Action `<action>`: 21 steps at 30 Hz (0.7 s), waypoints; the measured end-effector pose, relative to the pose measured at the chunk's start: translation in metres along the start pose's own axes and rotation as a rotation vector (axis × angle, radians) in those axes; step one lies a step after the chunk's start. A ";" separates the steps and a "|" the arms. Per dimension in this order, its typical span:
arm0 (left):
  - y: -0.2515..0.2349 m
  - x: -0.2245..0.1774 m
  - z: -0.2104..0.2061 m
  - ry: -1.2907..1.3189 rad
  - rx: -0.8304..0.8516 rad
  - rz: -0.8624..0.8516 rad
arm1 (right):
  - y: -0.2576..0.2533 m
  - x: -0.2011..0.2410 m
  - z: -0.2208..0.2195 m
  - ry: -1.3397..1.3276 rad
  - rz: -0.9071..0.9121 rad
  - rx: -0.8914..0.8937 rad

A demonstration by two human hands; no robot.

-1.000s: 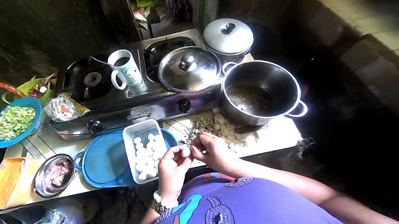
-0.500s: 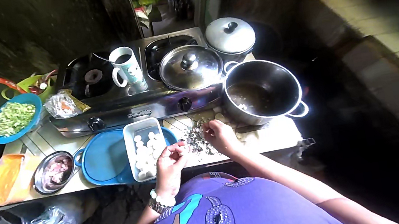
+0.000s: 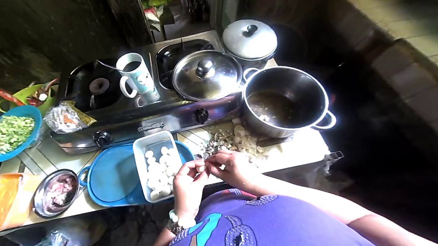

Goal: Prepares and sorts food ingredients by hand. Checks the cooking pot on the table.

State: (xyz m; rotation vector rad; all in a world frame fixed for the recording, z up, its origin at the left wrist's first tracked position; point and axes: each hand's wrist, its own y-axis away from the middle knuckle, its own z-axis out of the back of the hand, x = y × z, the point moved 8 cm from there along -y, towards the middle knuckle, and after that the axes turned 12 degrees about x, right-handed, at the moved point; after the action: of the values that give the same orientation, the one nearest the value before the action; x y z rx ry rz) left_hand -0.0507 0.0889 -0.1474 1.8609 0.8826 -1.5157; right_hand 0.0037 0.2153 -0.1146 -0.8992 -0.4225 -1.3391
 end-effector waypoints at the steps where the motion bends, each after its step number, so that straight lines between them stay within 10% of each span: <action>1: 0.000 0.001 0.000 -0.001 0.001 0.002 | 0.000 -0.001 0.000 0.005 -0.002 -0.003; 17: -0.003 0.000 0.004 0.036 0.041 -0.014 | -0.005 -0.072 0.018 0.117 -0.532 0.192; 21: -0.003 -0.002 0.005 0.001 0.025 -0.026 | -0.006 -0.038 0.016 -0.034 -0.318 0.078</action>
State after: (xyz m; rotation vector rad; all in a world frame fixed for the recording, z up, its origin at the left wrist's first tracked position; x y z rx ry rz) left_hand -0.0561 0.0869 -0.1465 1.8746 0.8957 -1.5485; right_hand -0.0067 0.2522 -0.1312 -0.8132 -0.6606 -1.5856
